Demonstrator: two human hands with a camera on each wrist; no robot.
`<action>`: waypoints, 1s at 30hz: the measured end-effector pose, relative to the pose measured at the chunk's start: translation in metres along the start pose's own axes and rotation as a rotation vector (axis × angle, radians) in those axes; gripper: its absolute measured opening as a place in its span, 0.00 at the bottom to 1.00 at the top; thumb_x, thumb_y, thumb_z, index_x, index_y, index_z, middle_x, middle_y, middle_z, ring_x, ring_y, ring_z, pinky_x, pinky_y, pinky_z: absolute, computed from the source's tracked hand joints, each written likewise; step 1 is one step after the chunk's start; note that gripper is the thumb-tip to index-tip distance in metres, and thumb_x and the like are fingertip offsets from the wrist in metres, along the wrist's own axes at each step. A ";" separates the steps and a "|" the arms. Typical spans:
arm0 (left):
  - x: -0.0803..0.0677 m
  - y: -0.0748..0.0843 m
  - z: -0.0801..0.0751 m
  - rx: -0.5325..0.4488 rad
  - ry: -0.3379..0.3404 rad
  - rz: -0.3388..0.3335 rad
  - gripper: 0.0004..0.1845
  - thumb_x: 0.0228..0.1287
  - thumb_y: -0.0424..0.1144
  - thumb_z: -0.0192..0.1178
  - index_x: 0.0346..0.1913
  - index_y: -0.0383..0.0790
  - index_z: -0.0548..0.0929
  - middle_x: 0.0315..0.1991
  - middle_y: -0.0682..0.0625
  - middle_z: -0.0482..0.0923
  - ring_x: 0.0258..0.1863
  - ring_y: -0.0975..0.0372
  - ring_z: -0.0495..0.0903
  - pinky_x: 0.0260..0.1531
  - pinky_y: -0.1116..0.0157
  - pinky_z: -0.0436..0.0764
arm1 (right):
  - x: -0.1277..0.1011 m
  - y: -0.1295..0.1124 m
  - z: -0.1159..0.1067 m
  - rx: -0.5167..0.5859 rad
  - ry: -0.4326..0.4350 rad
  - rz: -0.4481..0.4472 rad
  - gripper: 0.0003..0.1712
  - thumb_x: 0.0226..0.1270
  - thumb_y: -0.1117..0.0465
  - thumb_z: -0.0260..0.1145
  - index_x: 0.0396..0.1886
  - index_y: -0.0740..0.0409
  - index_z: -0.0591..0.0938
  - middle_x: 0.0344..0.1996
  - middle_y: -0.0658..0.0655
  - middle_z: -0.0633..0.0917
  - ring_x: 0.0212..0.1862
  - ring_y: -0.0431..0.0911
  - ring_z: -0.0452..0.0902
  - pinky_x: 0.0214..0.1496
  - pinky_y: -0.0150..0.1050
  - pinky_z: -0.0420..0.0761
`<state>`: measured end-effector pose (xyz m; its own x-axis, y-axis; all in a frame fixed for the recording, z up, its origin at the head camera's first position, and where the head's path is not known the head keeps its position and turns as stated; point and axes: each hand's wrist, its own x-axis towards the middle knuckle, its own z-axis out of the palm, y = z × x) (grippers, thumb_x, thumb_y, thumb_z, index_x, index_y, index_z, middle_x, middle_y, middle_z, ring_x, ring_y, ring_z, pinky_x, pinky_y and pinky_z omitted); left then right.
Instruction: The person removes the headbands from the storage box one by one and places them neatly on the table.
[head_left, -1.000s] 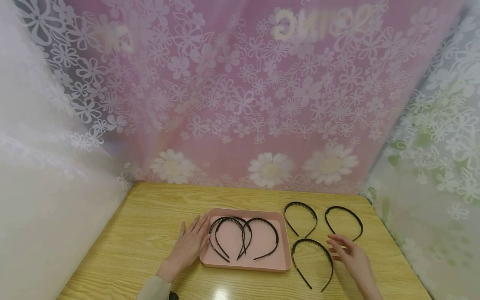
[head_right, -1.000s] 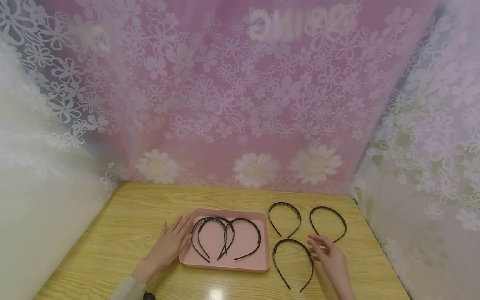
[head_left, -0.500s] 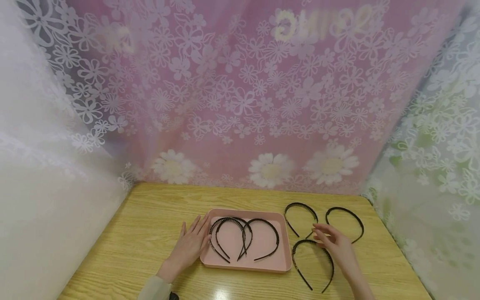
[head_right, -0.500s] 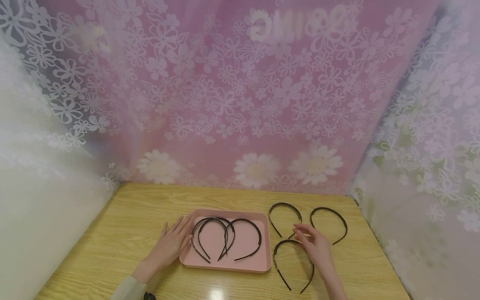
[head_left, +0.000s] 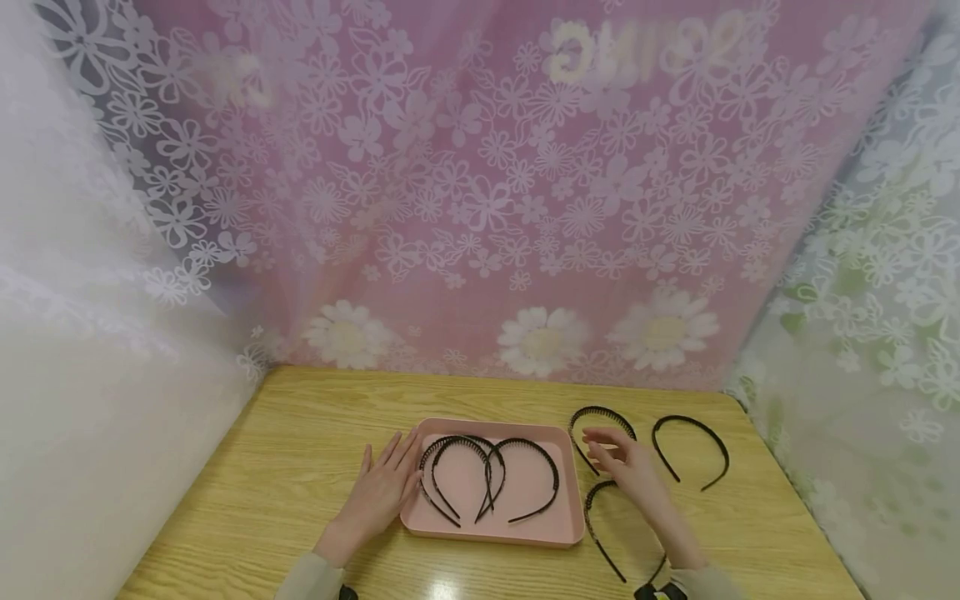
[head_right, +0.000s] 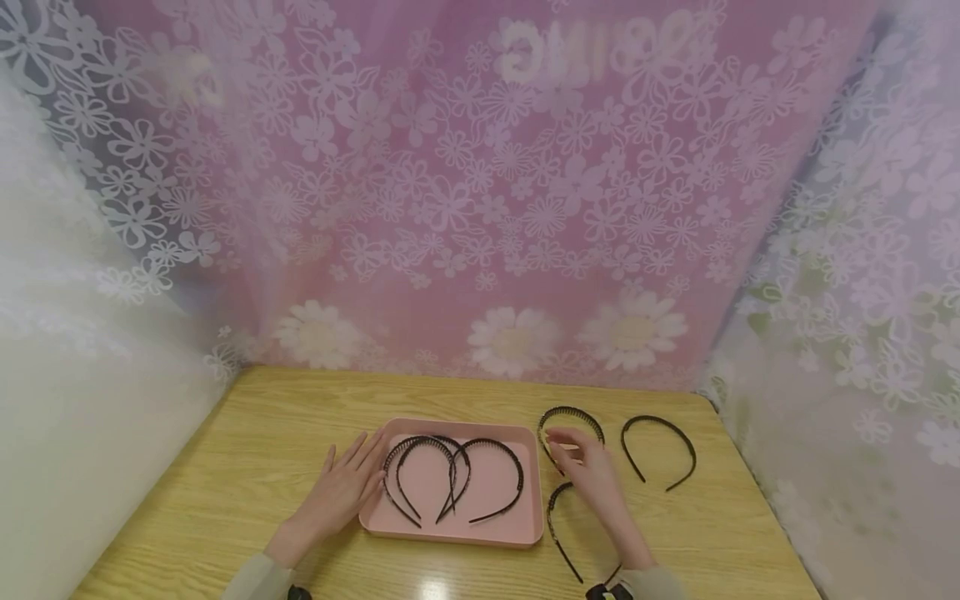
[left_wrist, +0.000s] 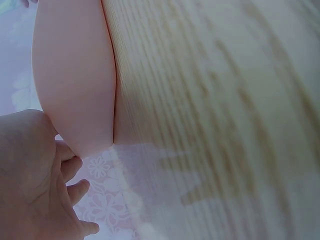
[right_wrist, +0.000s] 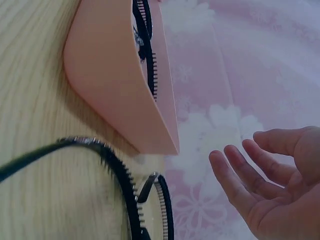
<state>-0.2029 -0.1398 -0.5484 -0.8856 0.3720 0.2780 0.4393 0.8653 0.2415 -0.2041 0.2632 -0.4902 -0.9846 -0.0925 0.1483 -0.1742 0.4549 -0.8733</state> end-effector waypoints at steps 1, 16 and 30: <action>0.000 0.000 0.000 0.001 -0.002 0.000 0.31 0.79 0.45 0.53 0.78 0.38 0.62 0.78 0.44 0.59 0.76 0.44 0.59 0.68 0.30 0.55 | 0.002 -0.001 0.003 -0.015 -0.014 -0.018 0.19 0.77 0.60 0.62 0.63 0.60 0.80 0.56 0.67 0.83 0.49 0.57 0.86 0.47 0.46 0.87; 0.000 0.001 -0.002 -0.016 -0.018 -0.006 0.31 0.80 0.45 0.52 0.79 0.38 0.61 0.79 0.45 0.59 0.76 0.44 0.59 0.69 0.30 0.54 | 0.032 -0.017 0.038 -0.217 -0.136 -0.029 0.17 0.75 0.60 0.65 0.59 0.59 0.84 0.51 0.62 0.87 0.48 0.55 0.86 0.43 0.43 0.86; -0.001 0.001 -0.003 -0.018 -0.003 -0.001 0.31 0.79 0.44 0.53 0.78 0.36 0.63 0.78 0.44 0.60 0.76 0.43 0.60 0.69 0.30 0.54 | 0.052 -0.011 0.066 -0.479 -0.218 -0.044 0.15 0.70 0.67 0.68 0.55 0.61 0.86 0.48 0.61 0.88 0.43 0.54 0.86 0.40 0.46 0.86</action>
<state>-0.2017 -0.1402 -0.5459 -0.8864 0.3722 0.2751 0.4412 0.8593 0.2589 -0.2523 0.1948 -0.5033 -0.9595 -0.2796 0.0358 -0.2524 0.7957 -0.5505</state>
